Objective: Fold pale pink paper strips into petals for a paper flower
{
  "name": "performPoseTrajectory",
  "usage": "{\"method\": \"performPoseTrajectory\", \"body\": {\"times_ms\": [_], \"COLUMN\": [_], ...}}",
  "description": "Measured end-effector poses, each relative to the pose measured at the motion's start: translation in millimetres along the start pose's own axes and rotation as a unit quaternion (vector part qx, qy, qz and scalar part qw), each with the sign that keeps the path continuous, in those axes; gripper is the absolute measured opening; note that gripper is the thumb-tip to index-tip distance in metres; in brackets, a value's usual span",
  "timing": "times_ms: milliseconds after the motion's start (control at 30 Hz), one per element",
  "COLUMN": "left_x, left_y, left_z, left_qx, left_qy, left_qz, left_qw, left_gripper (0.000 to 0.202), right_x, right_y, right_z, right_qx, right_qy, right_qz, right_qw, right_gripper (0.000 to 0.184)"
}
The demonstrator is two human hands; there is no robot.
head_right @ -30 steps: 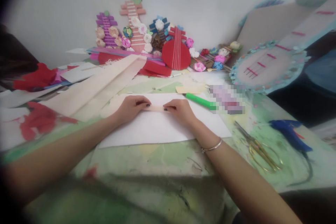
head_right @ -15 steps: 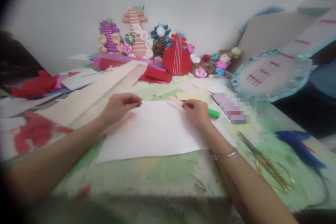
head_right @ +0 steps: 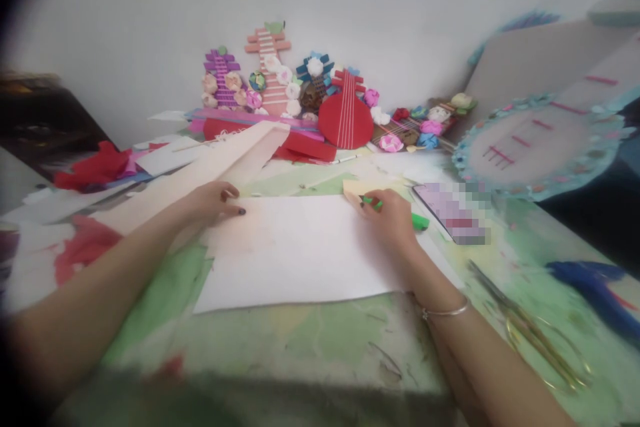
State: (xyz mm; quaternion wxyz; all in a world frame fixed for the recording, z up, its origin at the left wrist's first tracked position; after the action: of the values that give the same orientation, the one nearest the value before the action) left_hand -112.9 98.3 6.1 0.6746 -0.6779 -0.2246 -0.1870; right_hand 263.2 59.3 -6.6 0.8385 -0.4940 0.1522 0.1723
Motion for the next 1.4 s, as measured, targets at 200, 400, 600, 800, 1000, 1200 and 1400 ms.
{"method": "performPoseTrajectory", "body": {"times_ms": [200,400,600,800,1000,1200,1400], "left_x": [-2,6,31,75,116,104,84], "left_y": [-3.7,-8.1,-18.5,-31.8,14.5,64.5,69.6], "left_z": [-9,-11,-4,-23,-68,-90,-89], "left_qx": [0.026,0.089,0.134,0.248,0.148,0.110,0.077], "left_qy": [0.012,0.049,0.144,0.334,0.585,0.717,0.710], "left_qz": [-0.064,-0.094,-0.085,-0.098,0.024,0.084,0.017], "left_qw": [0.998,0.990,0.977,0.904,0.797,0.684,0.700], "left_gripper": [0.026,0.024,0.010,0.018,0.018,0.017,0.013], "right_x": [-11,-23,-28,-31,-62,-81,-80], "right_y": [1,0,2,0,-9,5,21], "right_z": [-4,-10,-13,-14,-31,-53,-59], "right_qx": [-0.028,-0.055,-0.068,-0.069,-0.107,-0.148,-0.154], "right_qy": [-0.019,-0.051,-0.070,-0.079,-0.145,-0.286,-0.239], "right_qz": [0.040,0.070,0.090,0.112,0.245,0.212,0.207], "right_qw": [0.999,0.995,0.991,0.988,0.953,0.923,0.936], "right_gripper": [0.023,0.024,0.023,0.026,0.072,0.027,0.023]}}
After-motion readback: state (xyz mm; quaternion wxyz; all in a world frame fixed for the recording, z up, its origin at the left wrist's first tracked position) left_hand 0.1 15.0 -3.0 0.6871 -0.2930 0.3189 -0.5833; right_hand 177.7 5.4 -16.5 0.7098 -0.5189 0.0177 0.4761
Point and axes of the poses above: each hand's wrist, its own z-axis towards the middle knuckle, its own y-axis out of the palm, x = y × z, the point moved 3 cm from there along z, towards the middle knuckle, and after that the axes turned 4 degrees about -z, right-handed, at the moved point
